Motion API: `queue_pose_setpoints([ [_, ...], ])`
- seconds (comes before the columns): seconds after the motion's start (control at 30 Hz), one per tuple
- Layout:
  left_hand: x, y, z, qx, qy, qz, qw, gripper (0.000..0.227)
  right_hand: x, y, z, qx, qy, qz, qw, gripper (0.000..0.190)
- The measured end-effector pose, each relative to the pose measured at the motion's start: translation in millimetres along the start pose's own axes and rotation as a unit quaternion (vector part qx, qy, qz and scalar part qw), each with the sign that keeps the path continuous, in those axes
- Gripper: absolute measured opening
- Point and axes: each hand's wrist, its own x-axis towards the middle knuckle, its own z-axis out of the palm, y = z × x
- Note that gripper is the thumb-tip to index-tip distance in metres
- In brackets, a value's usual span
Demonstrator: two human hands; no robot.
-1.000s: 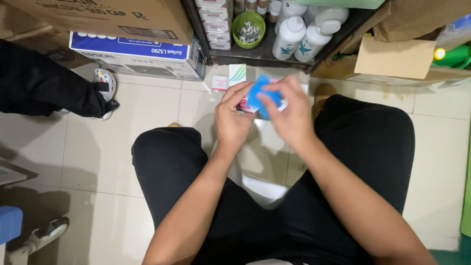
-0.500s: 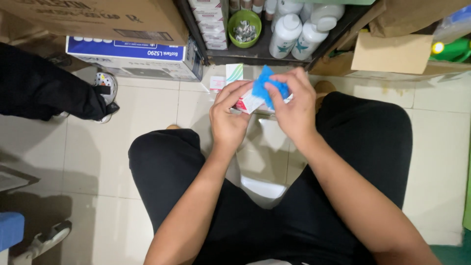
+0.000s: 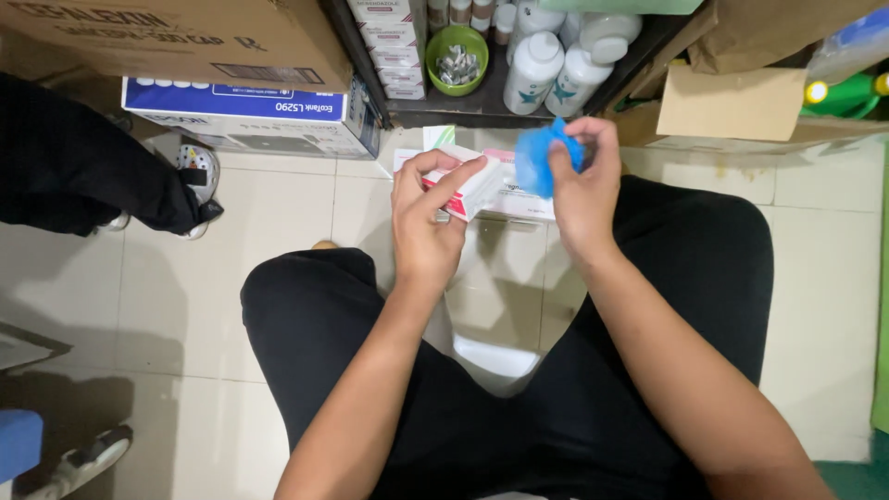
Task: The person sits on the floor and wipes small rectangular boxes with a blue cloth. They pick up boxes from a stack on the floor, clean them, and place them onto a nearby shelf. The person repeats this process for several boxes, handling them one at a time.
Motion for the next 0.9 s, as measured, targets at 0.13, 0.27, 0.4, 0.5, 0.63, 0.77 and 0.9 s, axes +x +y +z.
queue_pose_setpoints([
  [0.13, 1.9, -6.6, 0.8, 0.045, 0.008, 0.002, 0.999, 0.068, -9.3, -20.2, -0.1, 0.021, -0.032, 0.038, 0.999, 0.034],
  [0.27, 3.9, -14.6, -0.5, 0.087, 0.0, 0.039, 0.995, 0.085, -21.1, -24.1, 3.0, -0.024, -0.232, 0.004, 0.972, 0.048],
  [0.4, 3.0, -14.7, 1.7, 0.118, -0.039, 0.076, 0.989, 0.086, -29.7, -17.5, 7.9, -0.033, -0.25, 0.001, 0.968, 0.069],
  [0.5, 4.0, -13.0, 0.5, 0.116, -0.036, 0.039, 0.992, 0.102, -20.5, -11.8, 2.8, -0.028, -0.221, -0.015, 0.975, 0.074],
  [0.63, 4.2, -11.0, -6.7, 0.04, -0.076, -0.052, 0.995, 0.106, -12.4, -10.8, -3.0, -0.033, -0.212, 0.005, 0.977, 0.074],
  [0.77, 1.0, -20.2, -0.4, -0.111, -0.088, -0.139, 0.98, 0.088, -12.2, -13.9, -5.1, -0.027, -0.213, 0.032, 0.976, 0.079],
  [0.9, 1.3, -28.8, 5.5, -0.116, -0.011, -0.123, 0.986, 0.061, -13.4, -12.3, -3.9, -0.04, -0.212, 0.01, 0.976, 0.083],
])
